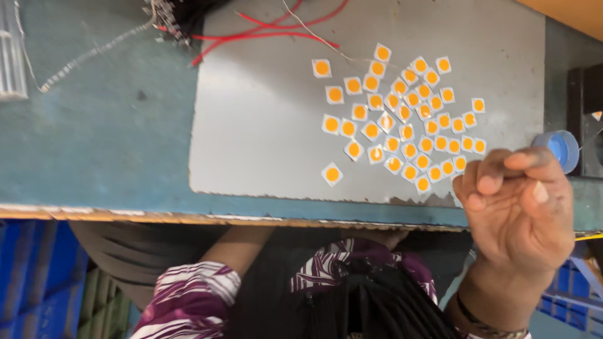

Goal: The person solders thin wires onto small square LED COB chips laid out on a metal workbench. They hold a soldering iron in one hand and a wire in the other, touching the iron to each chip's contact to attach the wire, working through the chips one at a time.

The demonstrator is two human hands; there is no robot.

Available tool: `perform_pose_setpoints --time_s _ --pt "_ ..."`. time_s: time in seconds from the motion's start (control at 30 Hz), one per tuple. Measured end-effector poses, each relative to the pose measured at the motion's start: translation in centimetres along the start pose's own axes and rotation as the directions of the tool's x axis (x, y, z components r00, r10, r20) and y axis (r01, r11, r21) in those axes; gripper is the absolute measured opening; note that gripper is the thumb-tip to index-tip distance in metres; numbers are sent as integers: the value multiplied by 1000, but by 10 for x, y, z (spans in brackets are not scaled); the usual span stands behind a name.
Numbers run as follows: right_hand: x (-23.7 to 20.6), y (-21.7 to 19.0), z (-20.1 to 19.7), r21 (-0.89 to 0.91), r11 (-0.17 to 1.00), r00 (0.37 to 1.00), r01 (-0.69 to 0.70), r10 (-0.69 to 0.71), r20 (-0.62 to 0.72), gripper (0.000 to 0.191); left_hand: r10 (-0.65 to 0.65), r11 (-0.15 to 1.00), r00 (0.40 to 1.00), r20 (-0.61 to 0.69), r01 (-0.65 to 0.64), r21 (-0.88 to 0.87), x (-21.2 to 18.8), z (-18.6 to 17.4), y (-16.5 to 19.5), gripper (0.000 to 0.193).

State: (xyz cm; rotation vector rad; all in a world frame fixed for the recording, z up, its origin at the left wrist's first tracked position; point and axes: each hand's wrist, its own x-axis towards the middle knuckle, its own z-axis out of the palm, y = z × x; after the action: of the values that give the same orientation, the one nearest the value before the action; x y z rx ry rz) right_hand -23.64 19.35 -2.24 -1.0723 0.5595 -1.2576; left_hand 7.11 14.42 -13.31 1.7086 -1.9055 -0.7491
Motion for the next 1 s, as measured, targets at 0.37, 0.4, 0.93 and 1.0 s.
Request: perform_pose_setpoints --time_s 0.37,0.4,0.93,1.0 --pt "-69 -16 -116 168 979 988 112 -92 -124 20 572 729 779 256 -340 -594 -98 -119 122 20" --pt "-76 -14 -118 194 975 987 106 -80 -139 20 536 772 831 148 -412 -485 -86 -130 134 21" --pt "-67 -31 -77 -135 968 920 210 -242 -307 18 560 827 828 5 -559 60 103 -90 88 11" --pt "-32 -33 -49 -364 918 943 158 -249 -218 22 557 830 829 -42 -558 -8 98 -97 92 9"
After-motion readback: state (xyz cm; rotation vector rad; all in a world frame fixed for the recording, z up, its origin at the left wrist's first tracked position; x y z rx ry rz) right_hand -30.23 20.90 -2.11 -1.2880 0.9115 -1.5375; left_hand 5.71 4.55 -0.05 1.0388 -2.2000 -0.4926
